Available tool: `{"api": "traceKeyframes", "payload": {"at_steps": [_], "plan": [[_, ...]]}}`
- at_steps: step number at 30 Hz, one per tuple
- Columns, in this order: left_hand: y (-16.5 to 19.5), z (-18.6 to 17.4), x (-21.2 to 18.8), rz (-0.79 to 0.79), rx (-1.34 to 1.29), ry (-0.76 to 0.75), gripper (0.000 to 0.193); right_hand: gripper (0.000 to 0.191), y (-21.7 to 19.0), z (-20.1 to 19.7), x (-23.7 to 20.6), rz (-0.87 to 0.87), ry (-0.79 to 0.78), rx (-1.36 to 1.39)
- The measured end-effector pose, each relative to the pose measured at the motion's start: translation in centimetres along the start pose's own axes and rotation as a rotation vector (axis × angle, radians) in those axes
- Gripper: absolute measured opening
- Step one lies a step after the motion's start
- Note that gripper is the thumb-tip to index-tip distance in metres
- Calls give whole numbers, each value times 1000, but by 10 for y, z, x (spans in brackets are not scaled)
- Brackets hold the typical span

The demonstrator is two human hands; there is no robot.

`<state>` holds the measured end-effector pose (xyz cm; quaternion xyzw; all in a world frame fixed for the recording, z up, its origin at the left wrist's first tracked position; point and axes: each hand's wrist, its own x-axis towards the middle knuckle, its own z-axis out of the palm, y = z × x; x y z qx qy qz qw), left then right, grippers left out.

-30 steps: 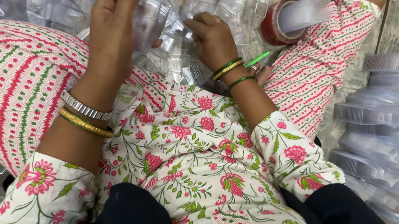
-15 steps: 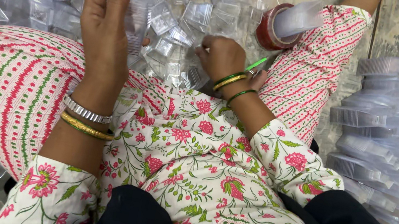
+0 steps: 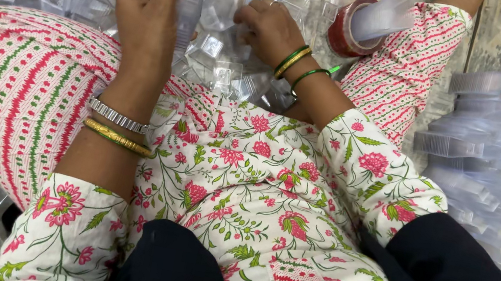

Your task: The person sits on the floor surrounded by piles of clear plastic cups and counts them one at a time, gathering counted cups into a stack. They tap the stack to align the cups and place completed stacks aside with the other stacked piles.

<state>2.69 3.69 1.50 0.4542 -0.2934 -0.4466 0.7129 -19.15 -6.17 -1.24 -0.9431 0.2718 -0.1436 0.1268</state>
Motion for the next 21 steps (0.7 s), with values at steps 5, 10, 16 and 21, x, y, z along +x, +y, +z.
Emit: {"api": "traceKeyframes", "payload": {"at_steps": [5,10,16,21], "plan": [[6,2,-3,-51,37,13,23,18,-10,-18,-6,76,81,142],[11,2,-7,-116,-5,2,23,18,-19,-49,-41,241,317,213],[1,-1,-5,-83,16,-24,26,23,-30,-32,-78,215,98,-90],[8,0,-9,-132,85,14,26,37,-19,-14,-83,0,21,-19]]}}
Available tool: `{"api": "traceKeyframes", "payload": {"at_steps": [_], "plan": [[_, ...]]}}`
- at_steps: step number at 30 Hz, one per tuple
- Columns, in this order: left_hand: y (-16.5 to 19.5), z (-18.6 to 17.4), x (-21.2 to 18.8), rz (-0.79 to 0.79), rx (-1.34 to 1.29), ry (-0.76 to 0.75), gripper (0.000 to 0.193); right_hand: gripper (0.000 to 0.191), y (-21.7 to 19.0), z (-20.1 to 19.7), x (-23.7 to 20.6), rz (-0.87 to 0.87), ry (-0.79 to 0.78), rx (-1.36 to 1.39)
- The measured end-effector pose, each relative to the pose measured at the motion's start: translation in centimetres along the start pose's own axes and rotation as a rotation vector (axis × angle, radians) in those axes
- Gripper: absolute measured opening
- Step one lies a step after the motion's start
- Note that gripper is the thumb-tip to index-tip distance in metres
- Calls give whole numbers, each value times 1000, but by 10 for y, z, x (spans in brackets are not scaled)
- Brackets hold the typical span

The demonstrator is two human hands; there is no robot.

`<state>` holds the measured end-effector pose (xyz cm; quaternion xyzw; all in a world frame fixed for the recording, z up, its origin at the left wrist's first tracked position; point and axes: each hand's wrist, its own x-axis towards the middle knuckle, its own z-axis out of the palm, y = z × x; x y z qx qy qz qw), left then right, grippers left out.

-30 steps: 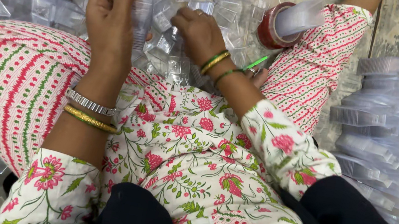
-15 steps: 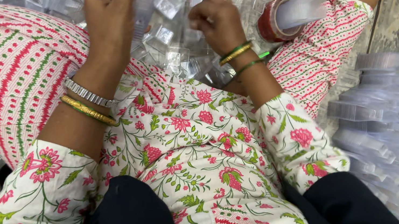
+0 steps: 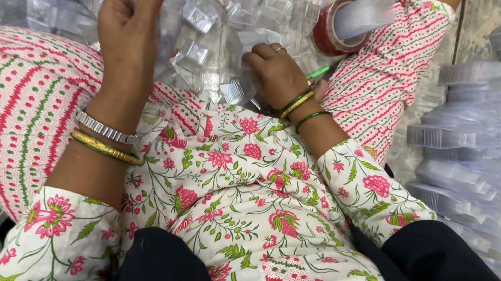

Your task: The person sits on the floor surrounded by piles of clear plastic cups and counts them one at a time, gathering counted cups into a stack. They tap the stack to align the cups and place completed stacks aside with the other stacked piles.

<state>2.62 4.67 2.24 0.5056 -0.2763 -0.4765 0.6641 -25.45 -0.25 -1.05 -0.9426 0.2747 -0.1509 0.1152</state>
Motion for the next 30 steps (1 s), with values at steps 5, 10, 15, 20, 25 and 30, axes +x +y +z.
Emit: {"api": "traceKeyframes", "payload": {"at_steps": [5,10,15,20,25,30], "plan": [[18,8,-9,-209,85,-61,24,29,20,9,9,93,107,80],[22,19,-20,-183,807,-366,40,20,14,3,25,672,343,1020],[13,23,-28,40,660,-542,55,23,-12,-15,22,638,341,1358],[11,25,-29,1,562,-583,37,24,-20,-21,26,609,388,1301],[14,29,-27,-63,634,-403,33,16,-21,-39,34,678,635,1181],[10,27,-23,-160,549,-359,33,23,-36,-56,30,681,304,1288]]}}
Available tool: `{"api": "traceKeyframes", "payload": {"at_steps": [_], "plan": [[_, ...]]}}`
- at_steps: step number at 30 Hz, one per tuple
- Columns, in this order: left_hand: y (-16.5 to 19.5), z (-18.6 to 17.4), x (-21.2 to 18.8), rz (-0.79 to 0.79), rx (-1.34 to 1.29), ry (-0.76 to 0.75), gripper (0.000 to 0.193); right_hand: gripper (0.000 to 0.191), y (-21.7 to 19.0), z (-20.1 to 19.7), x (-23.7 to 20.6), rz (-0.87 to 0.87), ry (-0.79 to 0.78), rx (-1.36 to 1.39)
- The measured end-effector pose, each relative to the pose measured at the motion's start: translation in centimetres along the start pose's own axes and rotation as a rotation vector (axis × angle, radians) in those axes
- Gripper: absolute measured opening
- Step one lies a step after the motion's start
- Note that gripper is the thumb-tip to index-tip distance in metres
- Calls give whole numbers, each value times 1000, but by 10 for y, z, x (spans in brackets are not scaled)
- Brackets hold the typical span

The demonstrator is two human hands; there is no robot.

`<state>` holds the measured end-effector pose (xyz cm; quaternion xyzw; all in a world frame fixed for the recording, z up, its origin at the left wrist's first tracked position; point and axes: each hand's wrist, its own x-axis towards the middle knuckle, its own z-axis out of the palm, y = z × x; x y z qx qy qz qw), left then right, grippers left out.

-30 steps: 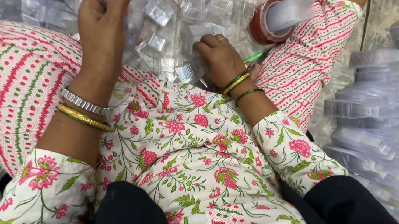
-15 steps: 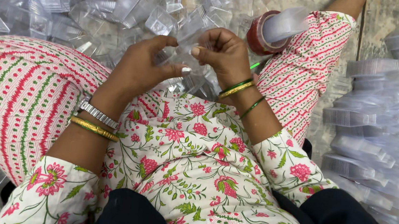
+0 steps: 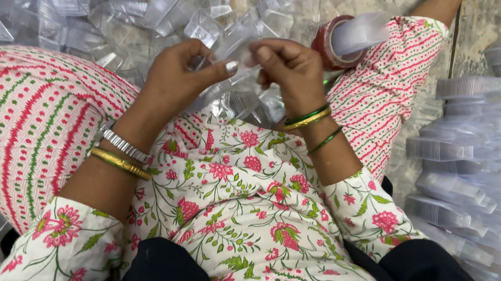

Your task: The person sits on the floor surrounded by piles of clear plastic cups and counts them one at a time, gathering counted cups into a stack. They tap the stack to align the cups and place completed stacks aside with the other stacked piles.

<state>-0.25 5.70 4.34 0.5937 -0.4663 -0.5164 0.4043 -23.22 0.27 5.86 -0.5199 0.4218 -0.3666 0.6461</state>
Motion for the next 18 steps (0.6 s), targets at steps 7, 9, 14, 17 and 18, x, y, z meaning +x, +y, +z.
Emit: {"api": "traceKeyframes", "payload": {"at_steps": [7,9,14,17,18], "plan": [[-11,-1,7,-51,-134,-1,47,23,-7,19,2,-41,-31,-26],[-12,-1,9,-28,-145,32,54,24,-11,21,2,2,34,-3],[-17,2,6,50,-161,36,52,29,-5,29,-9,115,-215,-4],[-19,2,7,90,-150,-34,47,30,5,29,-3,91,-200,-51],[-19,1,8,116,-147,10,45,30,9,27,3,61,-157,-76]]}}
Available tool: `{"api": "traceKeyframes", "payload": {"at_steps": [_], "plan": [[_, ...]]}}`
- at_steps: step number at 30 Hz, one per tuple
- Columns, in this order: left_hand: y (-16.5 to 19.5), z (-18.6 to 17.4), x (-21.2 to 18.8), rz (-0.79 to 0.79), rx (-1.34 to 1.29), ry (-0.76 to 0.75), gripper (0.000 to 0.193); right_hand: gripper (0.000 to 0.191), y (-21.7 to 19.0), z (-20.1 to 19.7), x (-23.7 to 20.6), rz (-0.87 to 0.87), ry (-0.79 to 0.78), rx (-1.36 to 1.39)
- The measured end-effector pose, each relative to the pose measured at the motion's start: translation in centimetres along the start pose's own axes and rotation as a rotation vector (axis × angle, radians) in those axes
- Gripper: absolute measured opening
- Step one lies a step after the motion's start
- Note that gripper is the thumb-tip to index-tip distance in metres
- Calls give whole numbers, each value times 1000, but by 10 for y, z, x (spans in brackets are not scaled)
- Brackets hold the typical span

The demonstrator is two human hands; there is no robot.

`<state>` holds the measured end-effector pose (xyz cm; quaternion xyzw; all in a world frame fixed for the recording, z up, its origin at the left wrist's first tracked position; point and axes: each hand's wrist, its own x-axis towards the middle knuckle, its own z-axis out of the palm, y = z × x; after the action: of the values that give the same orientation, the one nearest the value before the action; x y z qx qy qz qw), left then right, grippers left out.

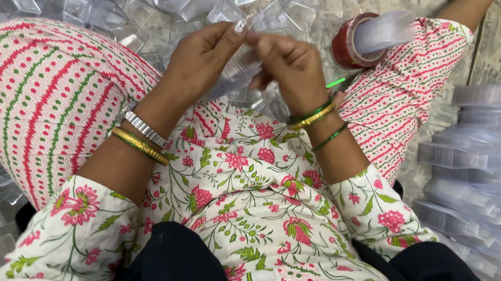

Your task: The person sits on the floor surrounded by piles of clear plastic cups and counts them one at a time, gathering counted cups into a stack. They tap the stack to align the cups and place completed stacks aside with the other stacked piles.

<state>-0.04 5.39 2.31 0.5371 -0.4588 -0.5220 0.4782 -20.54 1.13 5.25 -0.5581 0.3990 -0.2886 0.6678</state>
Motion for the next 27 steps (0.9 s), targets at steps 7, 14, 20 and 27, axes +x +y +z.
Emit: {"api": "traceKeyframes", "payload": {"at_steps": [7,14,20,27], "plan": [[0,-29,16,93,-311,476,40,42,34,2,82,-502,65,-879],[3,-29,11,148,-206,530,40,41,43,14,78,-263,49,-1218],[8,-24,11,54,-274,449,37,23,55,-12,58,-353,70,-1297],[1,-26,12,147,-202,466,37,25,61,-8,71,-275,165,-1082]]}}
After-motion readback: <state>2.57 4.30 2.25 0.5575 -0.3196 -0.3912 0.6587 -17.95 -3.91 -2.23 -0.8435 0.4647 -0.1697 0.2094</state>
